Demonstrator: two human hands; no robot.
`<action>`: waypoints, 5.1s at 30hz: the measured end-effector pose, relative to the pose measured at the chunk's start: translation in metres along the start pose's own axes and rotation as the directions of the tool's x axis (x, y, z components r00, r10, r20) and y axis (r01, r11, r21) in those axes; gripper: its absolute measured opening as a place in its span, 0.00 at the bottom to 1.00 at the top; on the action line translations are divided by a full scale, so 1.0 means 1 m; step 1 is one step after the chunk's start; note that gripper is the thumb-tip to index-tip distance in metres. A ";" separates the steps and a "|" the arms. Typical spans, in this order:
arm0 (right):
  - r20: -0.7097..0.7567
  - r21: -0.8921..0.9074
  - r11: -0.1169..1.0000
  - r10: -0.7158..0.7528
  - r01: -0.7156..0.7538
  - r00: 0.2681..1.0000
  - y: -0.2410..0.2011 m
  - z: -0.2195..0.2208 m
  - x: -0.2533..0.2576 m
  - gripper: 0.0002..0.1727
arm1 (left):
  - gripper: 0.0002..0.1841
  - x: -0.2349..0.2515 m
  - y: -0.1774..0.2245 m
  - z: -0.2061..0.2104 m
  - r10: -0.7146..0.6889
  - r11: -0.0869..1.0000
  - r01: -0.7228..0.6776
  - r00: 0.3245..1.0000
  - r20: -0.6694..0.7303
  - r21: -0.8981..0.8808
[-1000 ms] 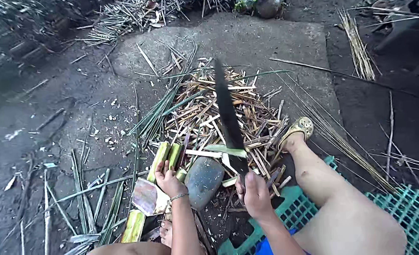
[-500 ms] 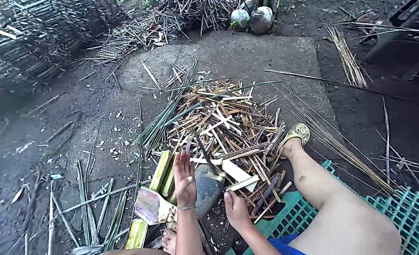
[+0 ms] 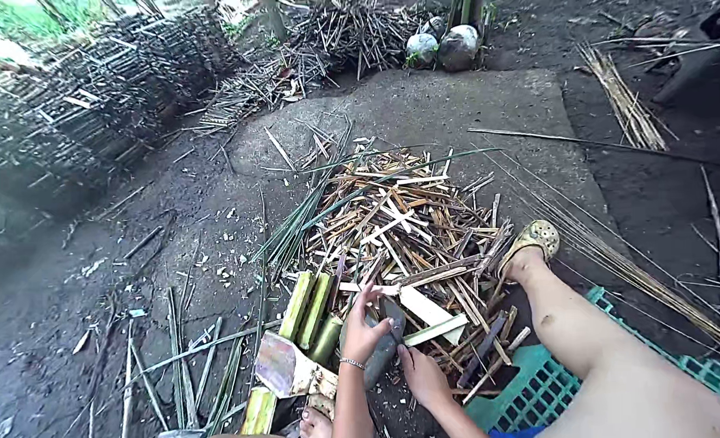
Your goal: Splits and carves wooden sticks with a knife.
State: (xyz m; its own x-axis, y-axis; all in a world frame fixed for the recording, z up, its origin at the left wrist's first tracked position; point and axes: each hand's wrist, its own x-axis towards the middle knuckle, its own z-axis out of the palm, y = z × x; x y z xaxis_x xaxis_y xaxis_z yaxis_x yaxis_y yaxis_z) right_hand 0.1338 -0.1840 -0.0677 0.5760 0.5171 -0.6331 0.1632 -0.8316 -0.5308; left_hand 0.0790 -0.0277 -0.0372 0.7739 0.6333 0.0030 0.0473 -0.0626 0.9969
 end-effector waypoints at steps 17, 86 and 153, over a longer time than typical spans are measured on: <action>-0.106 0.086 0.994 -0.052 0.061 0.993 -0.006 0.006 -0.017 0.34 | 0.29 -0.017 0.021 0.009 0.207 0.976 -0.214 0.971 -0.122 -0.050; -0.355 0.210 0.828 -0.431 0.520 0.829 -0.044 -0.021 -0.020 0.36 | 0.09 -0.020 -0.041 0.021 0.127 0.865 0.012 0.962 -0.241 0.501; 0.031 -0.066 0.998 0.022 -0.020 0.999 -0.031 -0.023 0.011 0.40 | 0.25 -0.005 -0.028 0.046 0.025 0.999 -0.019 0.977 -0.214 0.029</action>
State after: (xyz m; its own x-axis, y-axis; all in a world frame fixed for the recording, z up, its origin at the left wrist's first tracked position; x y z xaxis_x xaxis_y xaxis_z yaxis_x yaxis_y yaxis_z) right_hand 0.1539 -0.1572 -0.0450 0.5547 0.5046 -0.6616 0.2042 -0.8533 -0.4797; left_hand 0.1028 -0.0652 -0.0690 0.6218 0.7819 0.0443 0.0507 -0.0967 0.9940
